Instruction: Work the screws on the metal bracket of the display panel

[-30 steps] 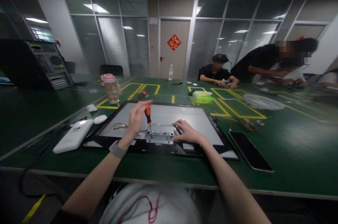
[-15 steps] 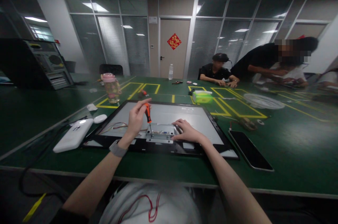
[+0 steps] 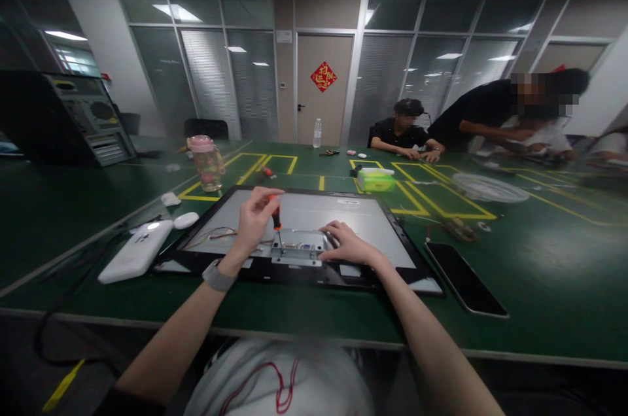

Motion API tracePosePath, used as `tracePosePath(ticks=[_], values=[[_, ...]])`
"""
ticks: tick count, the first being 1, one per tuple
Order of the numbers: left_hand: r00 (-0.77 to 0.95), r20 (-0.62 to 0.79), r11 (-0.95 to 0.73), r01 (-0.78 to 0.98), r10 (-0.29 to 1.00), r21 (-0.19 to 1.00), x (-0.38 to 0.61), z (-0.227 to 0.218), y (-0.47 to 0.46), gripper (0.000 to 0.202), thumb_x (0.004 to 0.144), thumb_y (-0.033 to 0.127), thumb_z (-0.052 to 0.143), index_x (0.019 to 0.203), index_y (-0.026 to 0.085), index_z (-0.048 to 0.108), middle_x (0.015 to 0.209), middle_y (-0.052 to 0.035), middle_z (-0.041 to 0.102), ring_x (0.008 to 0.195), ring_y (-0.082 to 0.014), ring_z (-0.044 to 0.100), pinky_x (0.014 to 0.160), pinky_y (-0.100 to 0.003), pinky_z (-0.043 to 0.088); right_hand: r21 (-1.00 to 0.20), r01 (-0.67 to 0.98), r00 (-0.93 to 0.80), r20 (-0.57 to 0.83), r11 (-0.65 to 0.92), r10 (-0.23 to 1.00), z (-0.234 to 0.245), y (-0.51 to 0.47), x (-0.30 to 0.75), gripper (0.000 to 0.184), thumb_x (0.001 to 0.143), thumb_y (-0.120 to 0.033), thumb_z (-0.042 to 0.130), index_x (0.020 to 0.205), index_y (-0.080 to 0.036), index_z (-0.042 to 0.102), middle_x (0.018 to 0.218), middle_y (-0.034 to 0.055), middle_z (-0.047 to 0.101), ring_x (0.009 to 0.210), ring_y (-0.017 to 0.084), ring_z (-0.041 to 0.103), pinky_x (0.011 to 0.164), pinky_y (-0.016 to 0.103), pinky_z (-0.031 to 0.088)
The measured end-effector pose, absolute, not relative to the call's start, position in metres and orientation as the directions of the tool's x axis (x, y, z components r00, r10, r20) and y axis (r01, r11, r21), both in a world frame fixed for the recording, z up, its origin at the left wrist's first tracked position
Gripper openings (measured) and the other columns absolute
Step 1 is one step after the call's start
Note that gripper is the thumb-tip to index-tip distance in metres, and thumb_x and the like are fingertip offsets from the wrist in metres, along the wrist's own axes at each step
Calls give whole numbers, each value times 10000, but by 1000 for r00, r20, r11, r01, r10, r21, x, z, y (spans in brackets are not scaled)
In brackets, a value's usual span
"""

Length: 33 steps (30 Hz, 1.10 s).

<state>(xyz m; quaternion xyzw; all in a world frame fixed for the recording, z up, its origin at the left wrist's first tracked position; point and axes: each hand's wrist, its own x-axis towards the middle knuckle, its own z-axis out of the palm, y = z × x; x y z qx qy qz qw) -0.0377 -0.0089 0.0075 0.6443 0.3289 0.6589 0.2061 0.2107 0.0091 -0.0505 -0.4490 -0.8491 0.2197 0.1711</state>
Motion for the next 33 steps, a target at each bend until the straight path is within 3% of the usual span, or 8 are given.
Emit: tracePosePath(ticks=[5, 8, 13, 17, 19, 25, 30, 33], values=[[-52, 684, -682, 57, 728, 729, -38, 7, -8, 238, 864, 260, 505, 946, 181, 714, 953, -66, 657, 931, -166, 598, 801, -263, 463, -531, 679, -542, 103, 507, 834, -52, 10, 211, 718, 695, -584, 686, 1288, -215, 518, 1257, 104, 455, 1188, 288, 441, 1048, 428, 353], [-44, 660, -660, 27, 750, 751, -39, 6, -7, 259, 875, 259, 487, 986, 173, 705, 913, -60, 673, 863, -158, 614, 785, -269, 468, -526, 679, -546, 105, 512, 831, -52, 10, 211, 726, 693, -581, 690, 1288, -201, 518, 1252, 108, 458, 1179, 284, 445, 1047, 425, 354], [-109, 698, -687, 126, 707, 716, -38, 8, -7, 152, 781, 267, 628, 851, 177, 727, 873, -52, 632, 797, -142, 586, 696, -230, 472, -528, 677, -545, 107, 512, 831, -54, 12, 212, 738, 688, -588, 691, 1294, -203, 516, 1261, 107, 456, 1188, 287, 437, 1048, 426, 353], [-47, 661, -662, -44, 749, 748, -38, 3, -2, 237, 841, 272, 542, 961, 179, 724, 1000, -73, 668, 920, -170, 607, 800, -261, 477, -531, 676, -545, 106, 510, 832, -55, 13, 213, 729, 684, -588, 695, 1288, -219, 519, 1259, 101, 458, 1195, 286, 432, 1050, 425, 352], [-3, 620, -613, -152, 785, 775, -39, 1, 0, 269, 856, 283, 532, 1032, 174, 704, 966, -72, 689, 898, -170, 623, 814, -273, 478, -535, 673, -545, 107, 510, 832, -55, 13, 213, 722, 683, -587, 696, 1286, -232, 520, 1258, 96, 458, 1194, 285, 436, 1050, 426, 351], [-65, 630, -633, -30, 773, 774, -39, 2, -2, 192, 745, 287, 684, 888, 166, 725, 875, -48, 675, 735, -129, 593, 663, -224, 469, -541, 677, -539, 98, 500, 837, -55, 12, 213, 739, 678, -604, 690, 1289, -225, 518, 1269, 100, 449, 1193, 290, 436, 1051, 430, 349], [26, 574, -556, -216, 819, 803, -38, 1, 0, 302, 837, 312, 556, 1063, 165, 695, 953, -78, 698, 869, -170, 624, 784, -271, 476, -539, 678, -541, 96, 501, 836, -53, 11, 212, 734, 687, -605, 684, 1287, -217, 517, 1265, 102, 451, 1195, 285, 433, 1056, 423, 346], [-4, 578, -570, -162, 816, 805, -38, 1, 0, 283, 805, 306, 609, 1036, 168, 698, 885, -58, 688, 810, -151, 614, 749, -255, 473, -539, 676, -540, 100, 501, 836, -53, 11, 212, 731, 685, -601, 688, 1283, -217, 519, 1265, 100, 449, 1196, 282, 434, 1056, 419, 348]])
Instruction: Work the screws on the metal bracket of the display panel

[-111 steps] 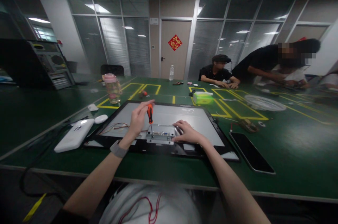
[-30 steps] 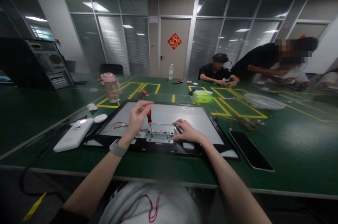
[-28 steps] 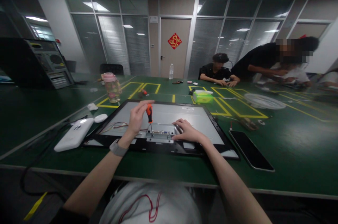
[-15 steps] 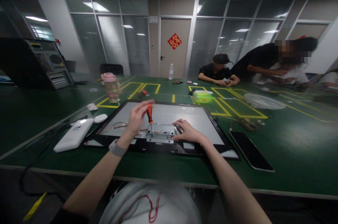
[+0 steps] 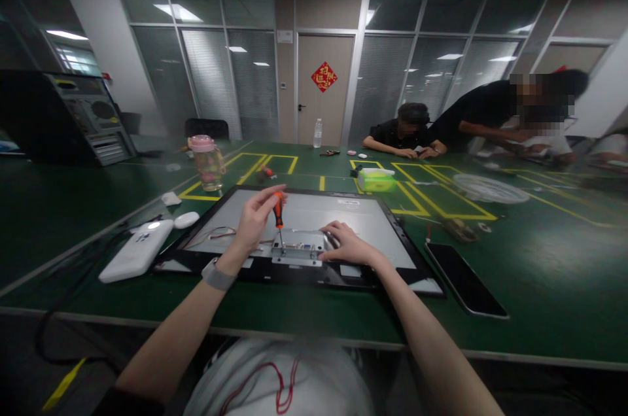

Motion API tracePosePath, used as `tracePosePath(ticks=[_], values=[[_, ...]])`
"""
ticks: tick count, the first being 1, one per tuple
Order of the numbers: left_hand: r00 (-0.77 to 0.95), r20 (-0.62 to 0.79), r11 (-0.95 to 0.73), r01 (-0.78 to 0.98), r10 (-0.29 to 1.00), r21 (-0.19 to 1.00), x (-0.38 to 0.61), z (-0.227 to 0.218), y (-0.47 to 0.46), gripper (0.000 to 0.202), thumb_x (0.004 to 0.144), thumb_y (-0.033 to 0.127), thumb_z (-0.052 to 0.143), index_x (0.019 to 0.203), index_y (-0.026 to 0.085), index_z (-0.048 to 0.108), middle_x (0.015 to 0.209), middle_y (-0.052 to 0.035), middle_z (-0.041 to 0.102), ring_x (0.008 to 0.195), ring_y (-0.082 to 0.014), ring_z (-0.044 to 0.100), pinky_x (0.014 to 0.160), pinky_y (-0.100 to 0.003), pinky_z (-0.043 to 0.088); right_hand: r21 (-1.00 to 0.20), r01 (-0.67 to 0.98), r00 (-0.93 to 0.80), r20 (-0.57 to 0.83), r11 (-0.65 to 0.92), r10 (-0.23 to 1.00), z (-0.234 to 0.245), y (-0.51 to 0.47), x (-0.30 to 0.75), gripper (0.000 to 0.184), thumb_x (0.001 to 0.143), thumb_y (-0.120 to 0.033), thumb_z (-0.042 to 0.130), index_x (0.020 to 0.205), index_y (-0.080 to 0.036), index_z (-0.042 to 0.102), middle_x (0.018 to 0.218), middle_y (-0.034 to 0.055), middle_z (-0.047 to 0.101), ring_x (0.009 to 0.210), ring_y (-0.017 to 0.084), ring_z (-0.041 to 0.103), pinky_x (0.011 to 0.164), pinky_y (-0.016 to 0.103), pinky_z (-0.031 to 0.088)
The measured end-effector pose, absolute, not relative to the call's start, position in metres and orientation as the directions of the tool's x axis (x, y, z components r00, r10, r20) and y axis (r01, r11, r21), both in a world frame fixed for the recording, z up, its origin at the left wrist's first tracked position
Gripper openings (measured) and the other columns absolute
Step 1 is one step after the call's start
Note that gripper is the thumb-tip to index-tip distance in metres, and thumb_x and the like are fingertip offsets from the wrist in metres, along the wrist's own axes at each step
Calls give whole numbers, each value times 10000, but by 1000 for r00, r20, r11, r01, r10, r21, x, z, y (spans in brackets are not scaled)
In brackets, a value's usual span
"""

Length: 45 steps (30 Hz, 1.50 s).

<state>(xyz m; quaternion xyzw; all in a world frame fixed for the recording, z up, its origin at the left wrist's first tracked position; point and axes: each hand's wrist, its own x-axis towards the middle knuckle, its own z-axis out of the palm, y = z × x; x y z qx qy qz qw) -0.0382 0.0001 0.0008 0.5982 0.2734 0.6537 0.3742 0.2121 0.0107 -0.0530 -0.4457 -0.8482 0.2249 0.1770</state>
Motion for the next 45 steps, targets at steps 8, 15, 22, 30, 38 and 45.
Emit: tracePosePath(ticks=[8, 15, 22, 30, 38, 45], values=[[-44, 602, -601, -155, 797, 784, -39, 0, 3, 264, 842, 287, 536, 991, 162, 714, 950, -72, 676, 862, -156, 609, 762, -249, 466, -525, 692, -536, 86, 495, 840, -51, 9, 211, 737, 695, -583, 688, 1294, -193, 508, 1266, 111, 448, 1188, 279, 441, 1057, 415, 349], [-107, 638, -636, 58, 762, 769, -40, 2, -1, 180, 781, 283, 630, 899, 179, 717, 875, -45, 653, 786, -139, 585, 722, -236, 460, -523, 684, -544, 98, 509, 833, -53, 11, 212, 732, 694, -599, 677, 1291, -210, 511, 1258, 103, 453, 1189, 281, 438, 1054, 421, 351], [-158, 588, -591, 31, 794, 806, -41, 3, 1, 271, 847, 251, 496, 1004, 174, 704, 964, -68, 675, 909, -164, 601, 769, -255, 464, -535, 678, -540, 103, 504, 835, -55, 12, 213, 730, 685, -600, 685, 1290, -229, 515, 1266, 94, 455, 1200, 283, 432, 1059, 422, 347], [-123, 647, -641, 89, 752, 762, -41, 5, -1, 174, 775, 280, 626, 875, 187, 733, 880, -40, 653, 815, -147, 588, 705, -225, 456, -534, 677, -542, 103, 507, 834, -52, 10, 212, 709, 689, -586, 690, 1284, -240, 520, 1253, 90, 460, 1191, 283, 444, 1054, 425, 353], [-59, 611, -613, -3, 789, 790, -38, 4, -3, 284, 830, 302, 573, 1056, 170, 684, 905, -51, 682, 832, -151, 611, 772, -254, 467, -527, 680, -546, 100, 509, 832, -53, 11, 212, 724, 685, -595, 689, 1282, -220, 521, 1253, 97, 458, 1195, 285, 435, 1055, 421, 347], [-124, 646, -646, 45, 753, 762, -37, 2, 0, 220, 838, 303, 555, 909, 171, 715, 889, -57, 641, 836, -155, 595, 760, -257, 461, -536, 680, -541, 92, 500, 836, -50, 8, 211, 710, 690, -583, 692, 1283, -231, 521, 1258, 95, 453, 1188, 285, 441, 1053, 430, 350]])
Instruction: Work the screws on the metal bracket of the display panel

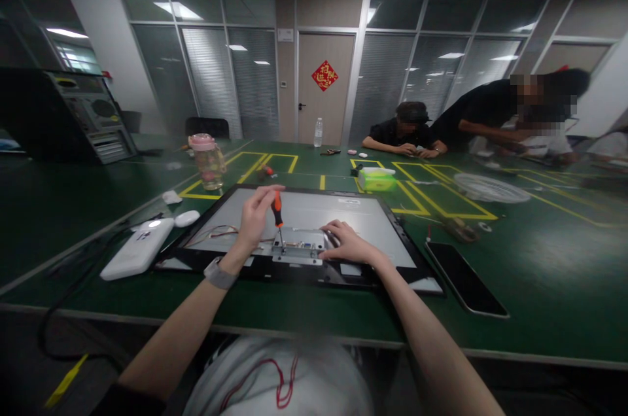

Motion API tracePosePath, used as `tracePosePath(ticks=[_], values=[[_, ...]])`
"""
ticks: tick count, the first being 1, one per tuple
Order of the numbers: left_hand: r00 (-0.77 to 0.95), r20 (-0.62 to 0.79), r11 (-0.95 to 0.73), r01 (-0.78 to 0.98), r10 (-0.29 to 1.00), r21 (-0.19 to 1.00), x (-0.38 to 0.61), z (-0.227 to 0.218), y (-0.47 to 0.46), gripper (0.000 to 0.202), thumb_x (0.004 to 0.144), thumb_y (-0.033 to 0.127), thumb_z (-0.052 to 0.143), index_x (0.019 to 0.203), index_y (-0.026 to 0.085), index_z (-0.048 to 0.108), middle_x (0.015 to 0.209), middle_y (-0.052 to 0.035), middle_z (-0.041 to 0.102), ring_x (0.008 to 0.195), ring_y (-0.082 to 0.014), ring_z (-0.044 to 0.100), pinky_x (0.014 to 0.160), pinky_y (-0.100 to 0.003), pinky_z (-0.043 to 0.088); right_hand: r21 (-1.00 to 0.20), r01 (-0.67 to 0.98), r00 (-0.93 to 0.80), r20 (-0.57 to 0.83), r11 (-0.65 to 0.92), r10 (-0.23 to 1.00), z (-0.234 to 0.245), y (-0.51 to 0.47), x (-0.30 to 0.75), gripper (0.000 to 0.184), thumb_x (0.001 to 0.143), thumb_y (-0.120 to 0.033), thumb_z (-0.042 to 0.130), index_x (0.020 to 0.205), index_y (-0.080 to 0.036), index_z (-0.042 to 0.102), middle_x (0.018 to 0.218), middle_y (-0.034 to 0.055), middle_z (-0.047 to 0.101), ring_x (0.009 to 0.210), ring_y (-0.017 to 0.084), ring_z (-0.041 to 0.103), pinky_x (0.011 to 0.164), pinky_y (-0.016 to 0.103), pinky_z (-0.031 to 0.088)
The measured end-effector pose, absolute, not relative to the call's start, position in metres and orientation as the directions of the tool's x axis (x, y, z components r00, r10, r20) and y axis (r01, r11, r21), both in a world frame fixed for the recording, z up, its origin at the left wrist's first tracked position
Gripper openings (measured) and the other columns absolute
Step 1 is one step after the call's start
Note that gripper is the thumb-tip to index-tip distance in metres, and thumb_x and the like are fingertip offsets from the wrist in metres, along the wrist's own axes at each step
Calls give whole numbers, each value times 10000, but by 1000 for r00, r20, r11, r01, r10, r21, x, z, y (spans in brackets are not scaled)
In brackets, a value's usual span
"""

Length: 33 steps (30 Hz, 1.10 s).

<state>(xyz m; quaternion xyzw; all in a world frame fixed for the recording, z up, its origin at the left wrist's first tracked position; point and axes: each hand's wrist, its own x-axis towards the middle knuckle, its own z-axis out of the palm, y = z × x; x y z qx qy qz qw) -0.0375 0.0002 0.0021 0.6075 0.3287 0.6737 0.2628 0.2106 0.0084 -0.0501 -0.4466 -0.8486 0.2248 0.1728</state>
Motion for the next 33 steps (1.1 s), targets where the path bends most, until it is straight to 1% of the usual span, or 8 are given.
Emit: tracePosePath(ticks=[4, 9, 14, 18, 24, 27, 29, 33], values=[[-111, 619, -626, -42, 778, 779, -38, 3, -1, 271, 869, 302, 490, 957, 158, 703, 861, -60, 673, 863, -176, 617, 792, -285, 465, -547, 676, -539, 91, 494, 838, -50, 8, 211, 713, 692, -582, 691, 1290, -236, 515, 1268, 94, 449, 1194, 286, 435, 1051, 434, 351], [-146, 660, -658, 66, 737, 750, -38, 5, -5, 155, 792, 291, 610, 829, 183, 715, 868, -45, 645, 813, -154, 590, 714, -243, 461, -542, 678, -541, 91, 497, 836, -51, 9, 211, 719, 688, -587, 690, 1293, -240, 516, 1269, 94, 450, 1190, 292, 438, 1047, 437, 354], [-121, 624, -632, -40, 772, 774, -38, 3, -2, 267, 858, 290, 502, 960, 164, 714, 1001, -77, 679, 965, -178, 609, 843, -275, 457, -542, 678, -542, 88, 496, 836, -50, 9, 212, 721, 687, -597, 685, 1291, -242, 514, 1265, 91, 450, 1190, 288, 442, 1046, 432, 359], [-107, 577, -586, -93, 810, 805, -37, 3, -2, 277, 844, 309, 542, 1022, 150, 682, 914, -73, 697, 836, -166, 640, 774, -281, 486, -539, 680, -542, 88, 497, 836, -50, 9, 211, 719, 690, -597, 684, 1288, -236, 515, 1274, 94, 445, 1193, 285, 441, 1048, 430, 358], [-126, 643, -644, 36, 755, 764, -37, 5, -4, 169, 767, 297, 647, 855, 173, 719, 924, -55, 653, 841, -149, 607, 723, -230, 477, -526, 682, -538, 109, 508, 836, -52, 10, 211, 704, 688, -581, 692, 1275, -227, 530, 1249, 100, 466, 1181, 287, 449, 1053, 441, 352], [-76, 614, -618, -79, 786, 782, -37, 3, -2, 248, 841, 321, 541, 900, 155, 716, 928, -73, 675, 889, -177, 626, 790, -267, 486, -532, 682, -538, 101, 502, 837, -52, 10, 211, 705, 690, -584, 689, 1283, -241, 520, 1262, 92, 457, 1192, 285, 446, 1058, 438, 349], [-57, 596, -598, -143, 801, 789, -37, 2, -2, 276, 863, 326, 504, 918, 146, 706, 872, -72, 687, 856, -184, 641, 801, -286, 489, -535, 682, -538, 94, 498, 838, -52, 10, 212, 705, 692, -586, 686, 1286, -247, 516, 1269, 89, 452, 1199, 283, 444, 1062, 433, 347], [-91, 627, -631, -21, 773, 775, -37, 4, -4, 175, 813, 302, 594, 855, 173, 705, 828, -41, 667, 738, -140, 609, 701, -244, 472, -536, 684, -536, 90, 494, 839, -50, 8, 211, 714, 694, -588, 681, 1289, -230, 517, 1267, 97, 450, 1197, 290, 443, 1057, 429, 351]])
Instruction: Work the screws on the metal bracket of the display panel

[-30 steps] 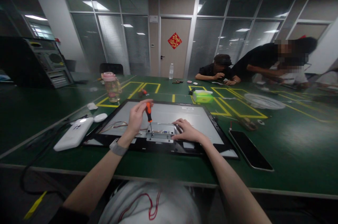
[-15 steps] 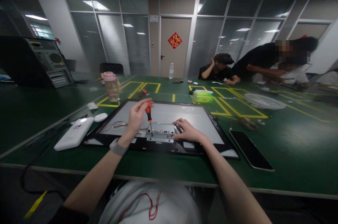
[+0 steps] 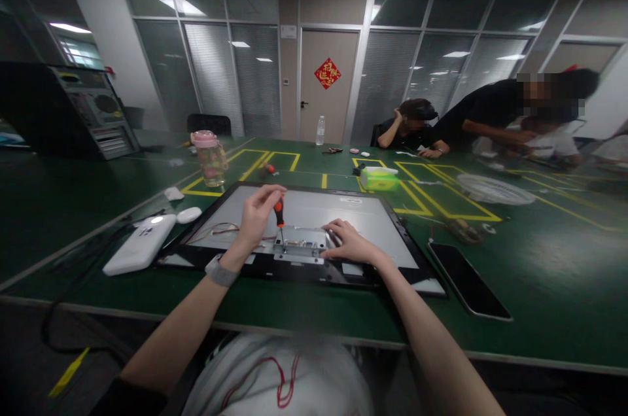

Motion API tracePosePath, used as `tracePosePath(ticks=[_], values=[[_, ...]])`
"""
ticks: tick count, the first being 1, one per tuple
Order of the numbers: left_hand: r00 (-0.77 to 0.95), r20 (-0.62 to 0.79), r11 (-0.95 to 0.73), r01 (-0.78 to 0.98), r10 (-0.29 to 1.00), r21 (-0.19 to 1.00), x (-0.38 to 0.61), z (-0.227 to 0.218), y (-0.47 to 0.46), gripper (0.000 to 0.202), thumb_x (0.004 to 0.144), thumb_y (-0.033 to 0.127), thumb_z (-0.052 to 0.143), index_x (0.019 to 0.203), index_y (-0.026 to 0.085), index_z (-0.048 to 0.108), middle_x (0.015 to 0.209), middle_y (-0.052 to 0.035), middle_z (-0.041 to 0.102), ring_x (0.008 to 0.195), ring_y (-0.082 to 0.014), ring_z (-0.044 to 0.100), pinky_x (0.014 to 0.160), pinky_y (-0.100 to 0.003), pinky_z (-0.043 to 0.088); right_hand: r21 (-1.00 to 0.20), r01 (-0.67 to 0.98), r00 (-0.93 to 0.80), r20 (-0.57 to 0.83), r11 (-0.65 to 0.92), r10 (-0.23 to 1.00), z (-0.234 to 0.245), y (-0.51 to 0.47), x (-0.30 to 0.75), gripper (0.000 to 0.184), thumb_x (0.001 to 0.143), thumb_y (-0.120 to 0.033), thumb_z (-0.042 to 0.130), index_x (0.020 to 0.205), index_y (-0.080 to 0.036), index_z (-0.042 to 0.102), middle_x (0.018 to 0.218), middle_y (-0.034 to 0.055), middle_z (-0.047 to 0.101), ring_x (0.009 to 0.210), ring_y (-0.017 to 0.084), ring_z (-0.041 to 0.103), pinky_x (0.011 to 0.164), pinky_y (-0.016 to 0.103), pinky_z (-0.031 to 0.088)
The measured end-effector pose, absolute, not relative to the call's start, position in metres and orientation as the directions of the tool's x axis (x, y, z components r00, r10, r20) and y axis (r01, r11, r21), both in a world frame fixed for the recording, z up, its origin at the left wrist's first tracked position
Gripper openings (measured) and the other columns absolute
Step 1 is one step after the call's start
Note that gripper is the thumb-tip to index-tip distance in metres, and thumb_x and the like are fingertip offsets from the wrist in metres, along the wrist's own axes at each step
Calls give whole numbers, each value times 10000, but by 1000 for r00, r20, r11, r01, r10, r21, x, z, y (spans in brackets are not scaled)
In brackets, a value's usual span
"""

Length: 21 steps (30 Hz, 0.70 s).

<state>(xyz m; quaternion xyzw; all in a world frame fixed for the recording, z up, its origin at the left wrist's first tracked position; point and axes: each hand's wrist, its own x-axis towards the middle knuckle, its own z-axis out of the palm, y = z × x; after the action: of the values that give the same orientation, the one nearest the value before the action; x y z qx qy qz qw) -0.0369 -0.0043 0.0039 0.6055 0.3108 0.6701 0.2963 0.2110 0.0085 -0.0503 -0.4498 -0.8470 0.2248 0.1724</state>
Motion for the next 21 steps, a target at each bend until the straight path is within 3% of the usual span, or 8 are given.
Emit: tracePosePath(ticks=[3, 8, 14, 18, 21], values=[[-106, 647, -646, 41, 755, 762, -37, 5, -5, 145, 791, 287, 620, 828, 179, 709, 854, -38, 646, 730, -128, 587, 680, -233, 460, -541, 679, -538, 93, 496, 838, -50, 8, 211, 708, 696, -584, 681, 1289, -234, 516, 1263, 94, 453, 1192, 292, 444, 1054, 435, 351], [-70, 617, -621, -50, 784, 782, -37, 5, -4, 245, 857, 277, 503, 930, 169, 710, 919, -59, 675, 859, -164, 615, 783, -264, 469, -542, 680, -543, 80, 493, 836, -50, 9, 211, 710, 699, -590, 679, 1294, -245, 504, 1269, 88, 445, 1198, 286, 440, 1052, 428, 357], [-105, 660, -657, 64, 744, 751, -37, 4, -4, 161, 770, 298, 653, 865, 185, 721, 882, -43, 629, 780, -138, 585, 700, -227, 475, -540, 683, -539, 83, 492, 838, -51, 9, 212, 716, 699, -585, 682, 1296, -231, 505, 1281, 96, 442, 1204, 288, 432, 1057, 430, 348], [-85, 639, -644, -56, 764, 763, -37, 1, -1, 276, 866, 348, 527, 932, 160, 719, 913, -72, 669, 894, -172, 616, 800, -264, 472, -537, 681, -539, 91, 497, 837, -51, 9, 211, 710, 694, -581, 686, 1284, -226, 518, 1269, 98, 454, 1199, 294, 438, 1056, 439, 346], [-71, 616, -620, -94, 784, 779, -36, 2, -3, 295, 871, 350, 524, 982, 144, 703, 829, -65, 685, 846, -174, 634, 801, -280, 475, -540, 678, -542, 93, 499, 835, -52, 10, 212, 716, 692, -585, 686, 1285, -222, 517, 1270, 100, 451, 1201, 294, 435, 1056, 437, 348]])
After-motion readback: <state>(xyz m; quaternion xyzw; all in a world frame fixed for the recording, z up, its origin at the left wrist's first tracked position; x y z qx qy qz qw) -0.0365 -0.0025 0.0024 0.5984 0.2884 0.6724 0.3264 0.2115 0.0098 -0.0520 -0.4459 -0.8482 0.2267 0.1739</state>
